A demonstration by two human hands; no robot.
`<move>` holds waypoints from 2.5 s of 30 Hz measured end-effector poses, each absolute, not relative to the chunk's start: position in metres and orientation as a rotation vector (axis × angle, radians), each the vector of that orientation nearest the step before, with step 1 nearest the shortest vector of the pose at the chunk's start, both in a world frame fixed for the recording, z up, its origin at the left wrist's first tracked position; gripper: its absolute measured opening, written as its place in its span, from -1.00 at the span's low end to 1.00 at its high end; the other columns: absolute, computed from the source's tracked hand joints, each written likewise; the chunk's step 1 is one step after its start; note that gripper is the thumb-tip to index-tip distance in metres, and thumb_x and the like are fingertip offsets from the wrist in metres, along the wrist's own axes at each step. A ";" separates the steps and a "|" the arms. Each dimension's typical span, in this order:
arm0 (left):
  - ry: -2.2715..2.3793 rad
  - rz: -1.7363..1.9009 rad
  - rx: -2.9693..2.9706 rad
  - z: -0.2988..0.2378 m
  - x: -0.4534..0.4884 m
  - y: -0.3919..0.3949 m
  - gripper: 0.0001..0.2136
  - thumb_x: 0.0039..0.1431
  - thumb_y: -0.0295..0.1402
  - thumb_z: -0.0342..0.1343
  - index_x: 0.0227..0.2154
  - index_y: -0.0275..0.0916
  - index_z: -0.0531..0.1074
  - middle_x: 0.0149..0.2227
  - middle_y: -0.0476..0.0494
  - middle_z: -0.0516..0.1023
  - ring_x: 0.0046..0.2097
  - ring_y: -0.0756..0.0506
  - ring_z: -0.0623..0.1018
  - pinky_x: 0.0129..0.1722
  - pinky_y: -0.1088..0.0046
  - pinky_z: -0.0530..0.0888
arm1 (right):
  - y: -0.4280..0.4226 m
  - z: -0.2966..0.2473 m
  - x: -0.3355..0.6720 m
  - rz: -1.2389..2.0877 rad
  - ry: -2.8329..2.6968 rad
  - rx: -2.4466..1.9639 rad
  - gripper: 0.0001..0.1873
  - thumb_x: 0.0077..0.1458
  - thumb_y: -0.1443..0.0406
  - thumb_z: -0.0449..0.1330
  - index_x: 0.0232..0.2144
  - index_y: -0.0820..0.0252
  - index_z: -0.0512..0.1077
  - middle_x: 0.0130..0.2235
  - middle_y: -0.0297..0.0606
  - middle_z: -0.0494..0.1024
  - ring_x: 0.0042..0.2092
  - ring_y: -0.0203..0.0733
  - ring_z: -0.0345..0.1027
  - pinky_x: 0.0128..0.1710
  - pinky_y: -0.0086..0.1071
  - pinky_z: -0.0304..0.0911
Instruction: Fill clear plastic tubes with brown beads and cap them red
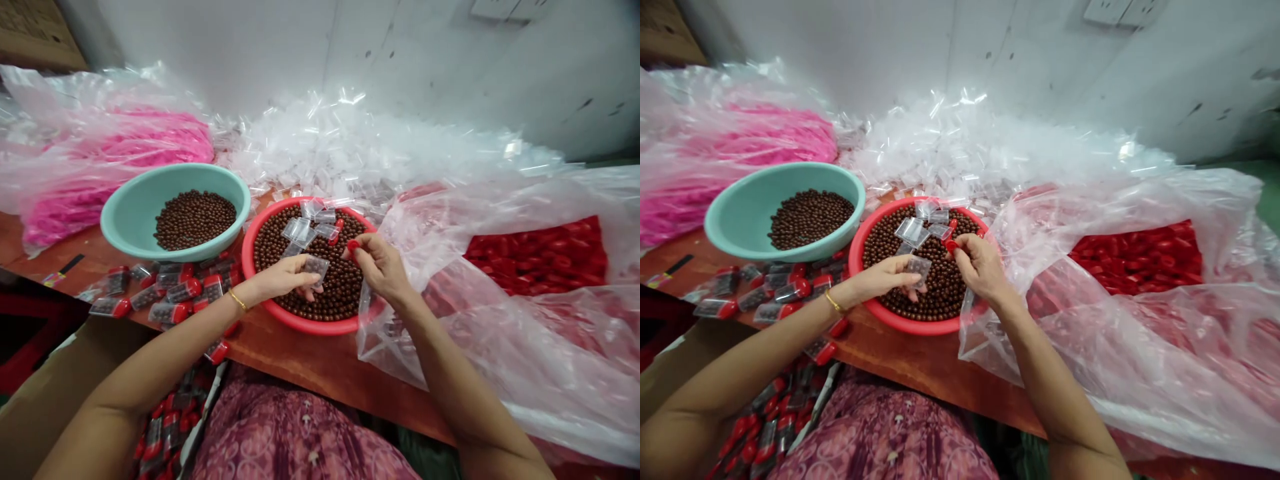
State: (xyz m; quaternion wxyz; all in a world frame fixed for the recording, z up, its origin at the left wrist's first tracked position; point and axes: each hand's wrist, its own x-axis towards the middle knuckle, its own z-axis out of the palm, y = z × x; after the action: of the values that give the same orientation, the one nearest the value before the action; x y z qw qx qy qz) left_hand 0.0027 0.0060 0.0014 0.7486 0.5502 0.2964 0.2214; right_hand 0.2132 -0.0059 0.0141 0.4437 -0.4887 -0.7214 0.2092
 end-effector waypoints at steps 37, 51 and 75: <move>0.627 0.600 1.211 -0.003 0.002 -0.003 -0.63 0.03 -0.29 0.13 -0.10 -0.30 0.29 -0.43 -0.02 0.43 -0.48 0.07 0.42 -0.52 0.57 0.38 | -0.027 -0.018 0.180 0.840 -1.412 -1.152 -0.79 -0.05 0.28 0.25 -0.32 0.06 0.33 -0.29 -0.34 0.46 -0.22 -0.25 0.38 -0.17 -0.32 0.33; 0.772 0.662 1.532 -0.003 0.003 -0.005 -0.75 0.00 -0.35 0.10 -0.23 -0.31 0.33 -0.37 0.01 0.38 -0.39 0.04 0.38 -0.37 0.50 0.39 | -0.035 0.009 0.175 1.024 -1.761 -1.241 -0.61 0.20 0.12 0.00 -0.05 0.13 0.44 -0.38 -0.34 0.53 -0.33 -0.26 0.43 -0.35 -0.40 0.41; 1.107 0.583 1.942 0.006 0.008 -0.011 -0.87 -0.13 -0.32 0.11 -0.52 -0.28 0.36 -0.57 0.05 0.34 -0.51 0.03 0.31 -0.51 0.53 0.19 | -0.003 0.023 0.159 0.661 -1.671 -1.372 -0.25 0.19 -0.13 -0.27 -0.27 0.23 0.55 -0.51 -0.23 0.48 -0.45 -0.22 0.39 -0.42 -0.34 0.28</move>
State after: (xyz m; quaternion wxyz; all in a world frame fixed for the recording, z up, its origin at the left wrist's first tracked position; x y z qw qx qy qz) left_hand 0.0079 -0.0111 0.0063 0.4036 0.7691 0.4385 0.2310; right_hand 0.1595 -0.0026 0.0226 0.4264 -0.5490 -0.6685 0.2643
